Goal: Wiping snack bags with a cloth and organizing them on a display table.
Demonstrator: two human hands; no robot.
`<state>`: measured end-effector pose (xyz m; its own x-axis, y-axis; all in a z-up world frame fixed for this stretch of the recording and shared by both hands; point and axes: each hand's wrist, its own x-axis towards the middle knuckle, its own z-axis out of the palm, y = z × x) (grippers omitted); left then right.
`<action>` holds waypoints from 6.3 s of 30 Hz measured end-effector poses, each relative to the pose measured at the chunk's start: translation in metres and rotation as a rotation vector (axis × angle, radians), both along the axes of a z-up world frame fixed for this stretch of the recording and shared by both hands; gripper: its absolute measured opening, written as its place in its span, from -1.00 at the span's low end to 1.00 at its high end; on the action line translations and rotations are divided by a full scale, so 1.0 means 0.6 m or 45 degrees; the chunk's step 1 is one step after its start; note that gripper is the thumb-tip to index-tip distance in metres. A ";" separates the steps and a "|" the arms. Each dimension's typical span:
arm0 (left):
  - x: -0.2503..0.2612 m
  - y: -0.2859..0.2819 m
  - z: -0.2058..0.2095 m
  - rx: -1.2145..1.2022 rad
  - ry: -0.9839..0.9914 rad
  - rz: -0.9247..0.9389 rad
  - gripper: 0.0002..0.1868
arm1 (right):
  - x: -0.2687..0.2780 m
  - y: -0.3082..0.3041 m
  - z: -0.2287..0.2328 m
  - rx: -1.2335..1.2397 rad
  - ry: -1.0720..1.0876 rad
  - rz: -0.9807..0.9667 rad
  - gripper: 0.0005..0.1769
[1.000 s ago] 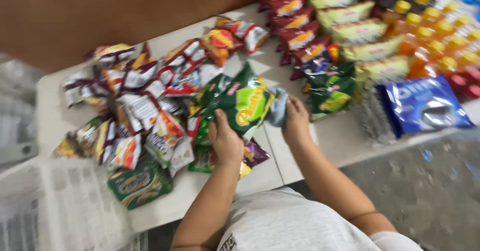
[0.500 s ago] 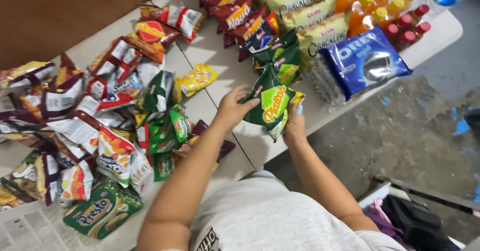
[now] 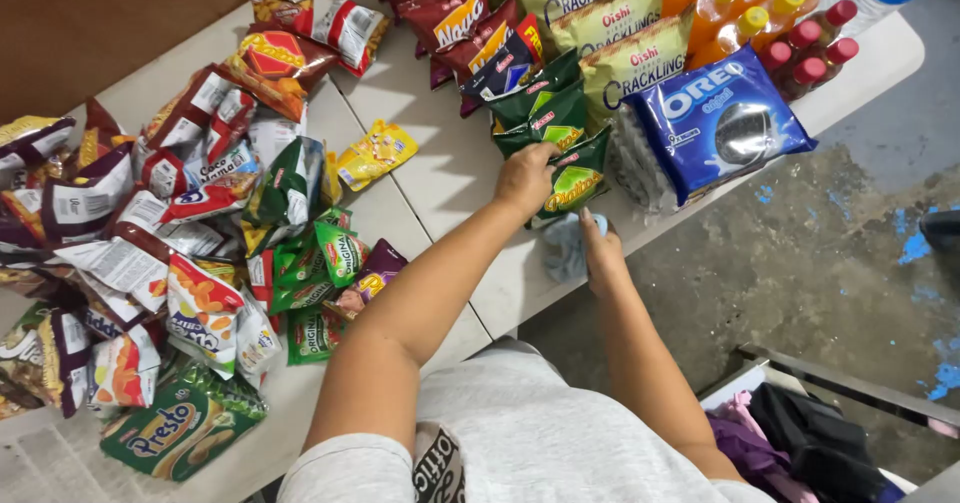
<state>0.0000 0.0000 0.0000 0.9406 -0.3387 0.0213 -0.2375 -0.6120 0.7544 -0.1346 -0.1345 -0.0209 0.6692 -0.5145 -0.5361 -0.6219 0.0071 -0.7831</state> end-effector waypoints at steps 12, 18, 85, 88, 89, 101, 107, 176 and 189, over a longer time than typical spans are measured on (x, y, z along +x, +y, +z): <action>0.219 0.057 -0.089 0.153 0.230 0.481 -0.43 | 0.039 0.051 0.027 0.009 -0.002 0.033 0.36; 0.222 0.054 -0.097 0.215 0.044 0.461 -0.85 | 0.063 0.049 -0.123 -0.258 0.069 0.012 0.02; -0.252 0.999 0.079 -0.190 -0.306 1.236 0.04 | 0.165 0.814 0.210 -0.666 -1.218 1.611 -0.41; -0.277 1.023 0.130 0.020 -0.272 1.384 -0.12 | 0.127 0.822 0.240 -0.659 -1.320 1.627 -0.41; -0.285 1.020 0.153 0.134 -0.242 1.596 -0.41 | 0.108 0.829 0.254 -0.640 -1.407 1.683 -0.40; -0.253 0.877 0.108 0.176 -0.624 0.969 -0.06 | 0.017 0.807 0.236 -0.342 -1.015 2.141 -0.34; -0.132 0.951 -0.009 0.366 -0.352 1.124 -0.09 | 0.038 0.775 0.245 -0.379 -0.965 2.181 -0.38; -0.053 1.156 0.142 1.204 -0.282 0.906 -0.79 | 0.061 0.444 0.228 -0.339 -0.822 0.991 -0.35; -0.239 0.627 0.427 0.078 -0.905 1.077 -0.78 | 0.097 0.528 0.369 -0.359 -1.474 1.263 -0.28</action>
